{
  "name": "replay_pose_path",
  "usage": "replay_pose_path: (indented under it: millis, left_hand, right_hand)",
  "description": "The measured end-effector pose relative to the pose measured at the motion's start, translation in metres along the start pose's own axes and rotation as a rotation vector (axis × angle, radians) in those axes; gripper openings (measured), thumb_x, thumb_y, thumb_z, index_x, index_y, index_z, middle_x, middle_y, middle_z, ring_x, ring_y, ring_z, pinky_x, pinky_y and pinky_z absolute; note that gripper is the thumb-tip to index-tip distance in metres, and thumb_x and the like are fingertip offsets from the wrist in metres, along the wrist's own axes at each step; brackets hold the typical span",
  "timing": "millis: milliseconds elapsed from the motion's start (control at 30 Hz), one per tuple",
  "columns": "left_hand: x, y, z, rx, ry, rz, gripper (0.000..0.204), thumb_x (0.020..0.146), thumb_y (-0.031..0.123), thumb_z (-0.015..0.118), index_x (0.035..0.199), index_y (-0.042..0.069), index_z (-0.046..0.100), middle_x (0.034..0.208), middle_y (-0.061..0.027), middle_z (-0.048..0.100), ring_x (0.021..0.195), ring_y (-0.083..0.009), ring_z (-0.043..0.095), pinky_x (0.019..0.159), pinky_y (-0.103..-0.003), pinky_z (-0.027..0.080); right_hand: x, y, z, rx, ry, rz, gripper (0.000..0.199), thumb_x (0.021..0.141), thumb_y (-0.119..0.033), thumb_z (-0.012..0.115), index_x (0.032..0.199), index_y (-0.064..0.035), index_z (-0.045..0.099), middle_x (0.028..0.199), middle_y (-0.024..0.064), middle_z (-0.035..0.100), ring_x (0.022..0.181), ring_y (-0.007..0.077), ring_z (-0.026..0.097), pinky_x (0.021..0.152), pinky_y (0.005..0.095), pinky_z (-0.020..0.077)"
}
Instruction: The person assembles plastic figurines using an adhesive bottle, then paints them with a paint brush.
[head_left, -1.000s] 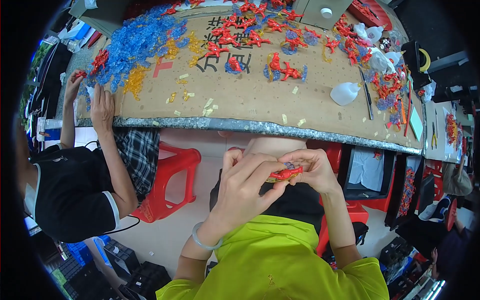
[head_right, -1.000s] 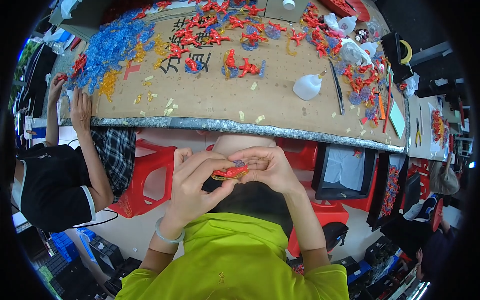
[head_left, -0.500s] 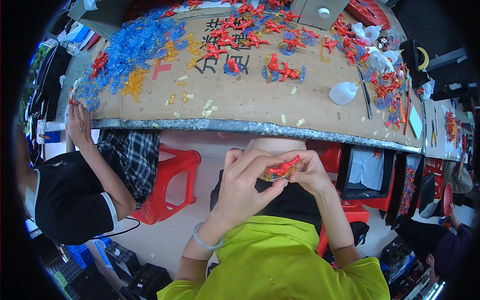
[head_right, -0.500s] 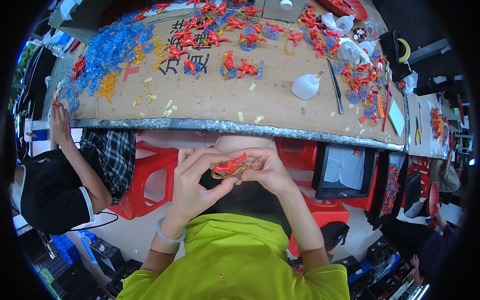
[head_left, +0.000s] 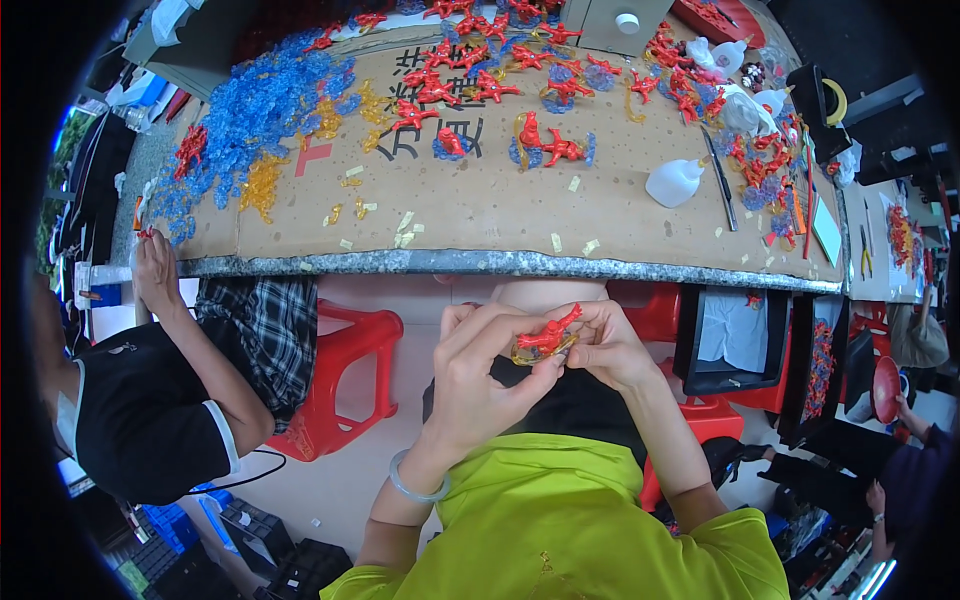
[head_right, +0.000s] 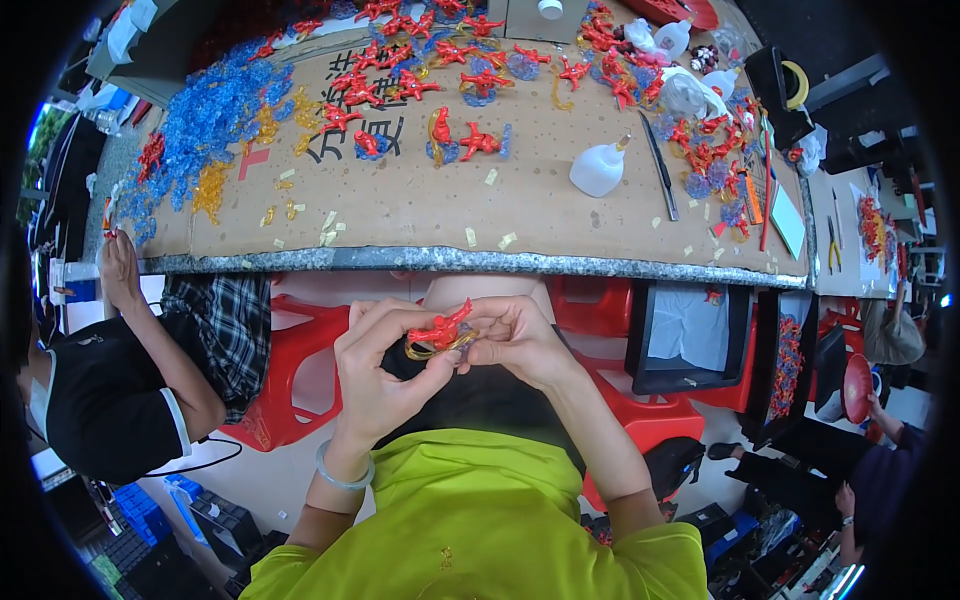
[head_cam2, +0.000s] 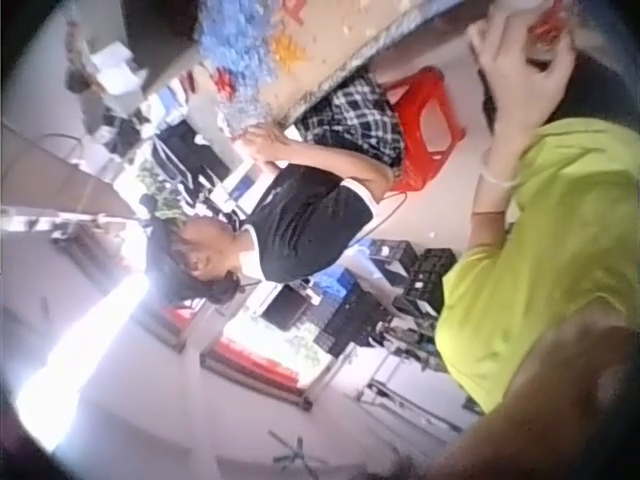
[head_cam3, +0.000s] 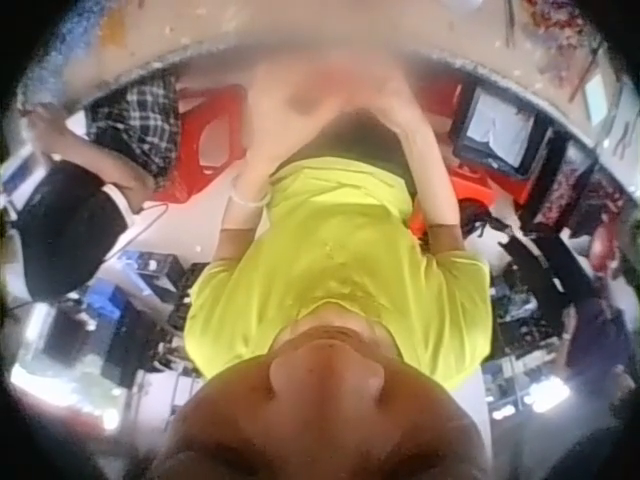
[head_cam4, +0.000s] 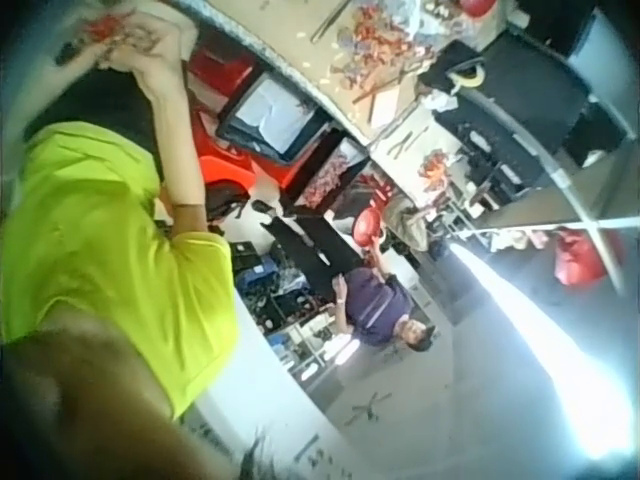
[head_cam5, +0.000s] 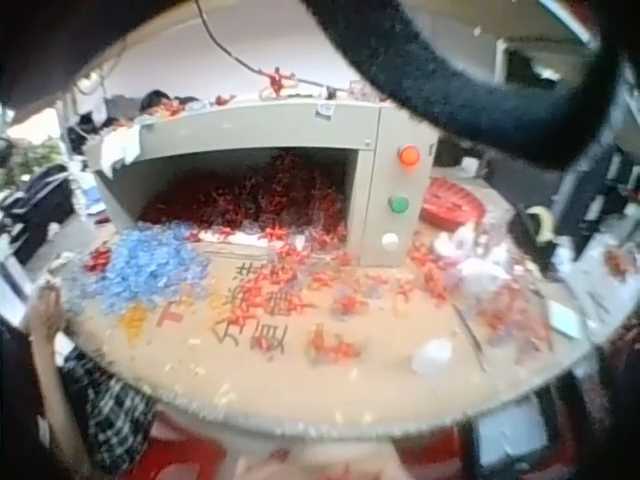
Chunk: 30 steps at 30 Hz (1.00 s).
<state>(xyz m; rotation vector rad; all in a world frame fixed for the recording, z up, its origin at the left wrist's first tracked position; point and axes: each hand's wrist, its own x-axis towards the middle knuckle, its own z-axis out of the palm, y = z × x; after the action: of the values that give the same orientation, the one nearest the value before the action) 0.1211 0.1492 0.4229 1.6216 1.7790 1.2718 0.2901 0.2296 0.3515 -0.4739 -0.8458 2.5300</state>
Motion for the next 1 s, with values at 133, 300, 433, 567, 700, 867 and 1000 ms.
replay_pose_path:
  millis: [133, 300, 433, 567, 700, 867, 1000]
  left_hand:
    - [0.0, 0.001, 0.001, 0.025, 0.029, 0.053, 0.025, 0.059, 0.008, 0.076, 0.081, 0.005, 0.066, 0.078, -0.0051, 0.065, 0.071, -0.0183, 0.057, 0.071, -0.029, 0.037]
    - [0.002, 0.001, 0.001, -0.003, 0.044, 0.087, 0.023, 0.061, 0.008, 0.077, 0.081, 0.006, 0.066, 0.074, -0.0027, 0.064, 0.063, -0.018, 0.054, 0.068, -0.032, 0.033]
    - [-0.001, -0.001, 0.0, -0.025, 0.003, 0.017, 0.023, 0.06, 0.008, 0.076, 0.08, 0.004, 0.066, 0.077, -0.005, 0.065, 0.07, -0.018, 0.056, 0.07, -0.03, 0.036]
    - [-0.002, -0.01, 0.003, -0.093, 0.01, 0.005, 0.024, 0.062, 0.007, 0.076, 0.084, 0.004, 0.066, 0.077, -0.0048, 0.064, 0.068, -0.0194, 0.057, 0.071, -0.031, 0.036]
    - [-0.005, -0.024, 0.002, -0.302, -0.095, -0.142, 0.03, 0.068, 0.01, 0.074, 0.096, 0.003, 0.063, 0.089, -0.009, 0.063, 0.079, -0.0205, 0.059, 0.076, -0.03, 0.039]
    - [-0.002, -0.033, 0.002, -0.654, -0.044, -0.136, 0.034, 0.089, 0.019, 0.06, 0.117, 0.001, 0.057, 0.102, -0.0104, 0.061, 0.086, -0.017, 0.057, 0.075, -0.029, 0.042]
    - [0.002, -0.037, -0.007, -0.541, -0.026, -0.084, 0.03, 0.095, 0.011, 0.049, 0.123, 0.001, 0.055, 0.109, -0.0111, 0.059, 0.088, -0.0154, 0.058, 0.074, -0.025, 0.045]
  right_hand:
    - [-0.001, -0.004, 0.004, -0.071, 0.0, 0.002, 0.044, 0.077, 0.002, 0.071, 0.118, 0.0079, 0.056, 0.107, 0.017, 0.065, 0.083, 0.0189, 0.066, 0.073, 0.03, 0.056]
    - [-0.004, -0.005, 0.006, -0.063, 0.006, -0.001, 0.043, 0.077, 0.004, 0.07, 0.118, 0.0085, 0.055, 0.107, 0.0173, 0.065, 0.084, 0.0191, 0.067, 0.074, 0.0307, 0.0564]
    - [-0.005, -0.006, 0.007, -0.074, 0.001, -0.004, 0.042, 0.078, 0.004, 0.069, 0.117, 0.0085, 0.056, 0.105, 0.0172, 0.065, 0.084, 0.0192, 0.067, 0.074, 0.0309, 0.0566]
    - [-0.006, -0.007, 0.01, -0.06, 0.034, -0.006, 0.041, 0.077, 0.005, 0.069, 0.117, 0.0081, 0.056, 0.103, 0.0173, 0.066, 0.084, 0.0193, 0.067, 0.074, 0.0306, 0.0565]
    - [-0.005, -0.012, 0.02, -0.079, 0.138, -0.002, 0.041, 0.077, 0.001, 0.071, 0.115, 0.0089, 0.057, 0.099, 0.0181, 0.067, 0.079, 0.0202, 0.067, 0.069, 0.0308, 0.0562]
    - [-0.005, -0.01, 0.012, -0.036, 0.154, -0.009, 0.041, 0.08, -0.008, 0.07, 0.115, 0.0104, 0.057, 0.096, 0.0199, 0.067, 0.074, 0.0222, 0.067, 0.064, 0.0321, 0.056]
    - [-0.005, -0.009, 0.012, 0.076, 0.072, 0.026, 0.039, 0.086, -0.012, 0.065, 0.114, 0.0123, 0.057, 0.096, 0.0196, 0.067, 0.075, 0.0219, 0.067, 0.065, 0.0323, 0.0556]
